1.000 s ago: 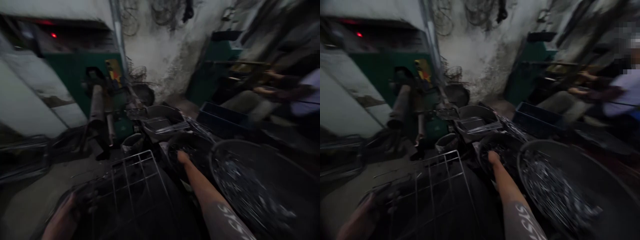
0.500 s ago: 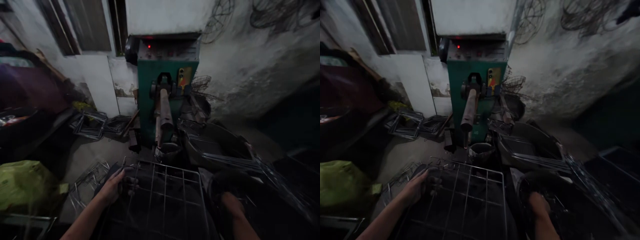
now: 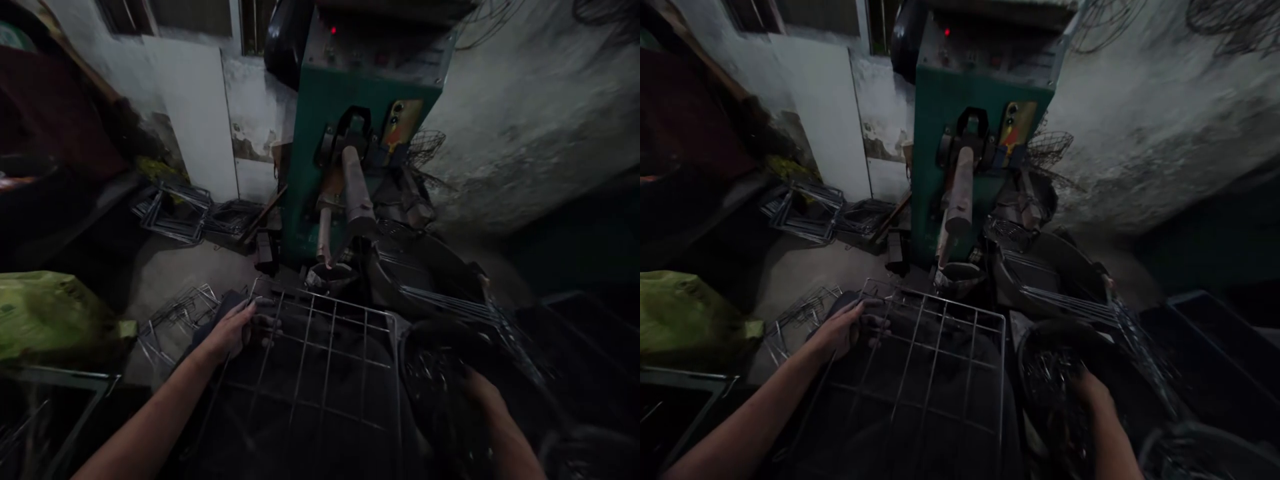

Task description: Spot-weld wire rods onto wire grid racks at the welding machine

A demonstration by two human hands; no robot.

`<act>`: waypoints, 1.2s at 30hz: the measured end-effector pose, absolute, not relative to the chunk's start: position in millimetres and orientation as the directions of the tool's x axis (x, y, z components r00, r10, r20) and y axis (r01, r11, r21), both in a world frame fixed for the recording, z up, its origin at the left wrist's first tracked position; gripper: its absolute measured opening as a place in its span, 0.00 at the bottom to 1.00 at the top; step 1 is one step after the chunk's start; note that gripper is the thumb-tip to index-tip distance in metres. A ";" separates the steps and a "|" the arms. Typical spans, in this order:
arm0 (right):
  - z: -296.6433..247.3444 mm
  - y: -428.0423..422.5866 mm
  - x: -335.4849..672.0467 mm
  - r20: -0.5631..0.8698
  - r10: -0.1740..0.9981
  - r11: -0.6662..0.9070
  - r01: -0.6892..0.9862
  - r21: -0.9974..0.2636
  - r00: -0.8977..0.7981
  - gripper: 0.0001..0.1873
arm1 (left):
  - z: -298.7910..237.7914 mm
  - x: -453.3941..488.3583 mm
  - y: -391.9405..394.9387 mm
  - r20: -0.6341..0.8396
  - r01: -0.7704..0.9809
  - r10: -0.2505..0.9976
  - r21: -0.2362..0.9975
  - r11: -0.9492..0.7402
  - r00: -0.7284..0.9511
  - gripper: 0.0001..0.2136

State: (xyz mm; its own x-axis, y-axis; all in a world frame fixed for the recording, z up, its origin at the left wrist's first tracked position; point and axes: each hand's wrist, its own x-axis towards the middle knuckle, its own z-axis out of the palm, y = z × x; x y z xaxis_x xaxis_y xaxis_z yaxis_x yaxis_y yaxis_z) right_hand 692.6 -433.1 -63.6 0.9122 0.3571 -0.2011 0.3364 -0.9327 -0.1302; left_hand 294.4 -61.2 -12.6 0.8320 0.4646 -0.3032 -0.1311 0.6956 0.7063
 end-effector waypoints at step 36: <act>46.2 -227.3 447.0 -0.007 0.942 -0.334 0.937 -0.099 0.335 0.18 | -11.6 284.5 -66.1 -0.237 -0.121 0.412 0.726 0.677 0.880 0.17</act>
